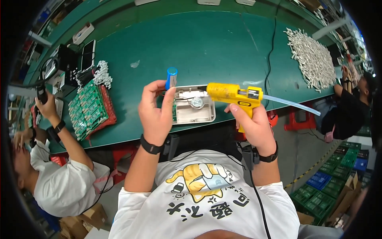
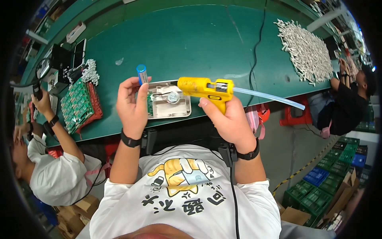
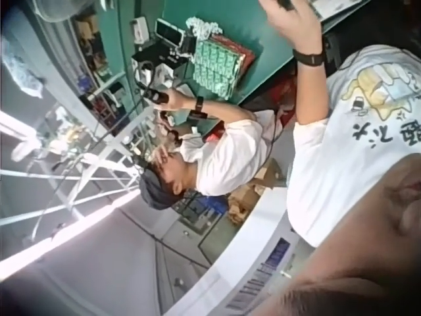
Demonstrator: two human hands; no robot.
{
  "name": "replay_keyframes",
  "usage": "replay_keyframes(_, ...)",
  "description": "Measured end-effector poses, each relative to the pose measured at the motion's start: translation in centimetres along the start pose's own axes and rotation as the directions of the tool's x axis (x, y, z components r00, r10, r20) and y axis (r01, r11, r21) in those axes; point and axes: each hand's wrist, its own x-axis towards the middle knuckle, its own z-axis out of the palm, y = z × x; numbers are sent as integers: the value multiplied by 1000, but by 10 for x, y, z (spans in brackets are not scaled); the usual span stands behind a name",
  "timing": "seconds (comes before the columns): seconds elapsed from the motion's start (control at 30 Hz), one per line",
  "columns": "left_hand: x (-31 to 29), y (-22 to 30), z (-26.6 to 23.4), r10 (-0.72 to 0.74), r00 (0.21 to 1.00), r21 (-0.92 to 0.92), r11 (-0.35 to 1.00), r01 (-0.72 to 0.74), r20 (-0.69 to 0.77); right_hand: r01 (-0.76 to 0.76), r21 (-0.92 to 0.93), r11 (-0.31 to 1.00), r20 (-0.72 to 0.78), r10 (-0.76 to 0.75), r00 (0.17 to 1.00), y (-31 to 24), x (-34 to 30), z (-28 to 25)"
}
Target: Applying hot glue to small electronic components on an assembly line.
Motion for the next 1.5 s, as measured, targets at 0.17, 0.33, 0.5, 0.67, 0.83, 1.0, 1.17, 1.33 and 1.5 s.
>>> replay_keyframes(0.17,-6,-13,5,75,996,-100,992,-79,-47,271,-358,894,151,-231,961,-16,22,28)
replay_keyframes(0.33,-10,-14,6,125,992,-78,989,-123,20,270,-510,817,188,-201,961,-21,29,43)
replay_keyframes(0.5,-8,-8,5,49,998,-150,988,-43,36,219,-474,853,158,-161,974,-23,26,41)
replay_keyframes(0.67,-5,-4,5,41,998,-92,995,-38,38,168,-419,892,114,-132,985,-22,14,29)
replay_keyframes(0.83,6,12,1,80,990,19,996,-83,118,134,-390,911,-69,-174,982,-17,1,10)
replay_keyframes(1.0,6,15,0,81,984,76,993,-94,156,33,-373,927,-112,-80,991,-12,-1,5)
replay_keyframes(1.17,8,12,0,155,971,135,974,-181,185,5,-338,941,-84,-36,996,-14,1,4)
replay_keyframes(1.33,11,19,-3,178,947,211,948,-238,267,0,-340,940,-87,-31,996,-9,-6,-5)
replay_keyframes(1.5,13,24,-6,219,942,364,881,-303,253,-31,-285,958,-125,-5,992,-8,-4,-6)
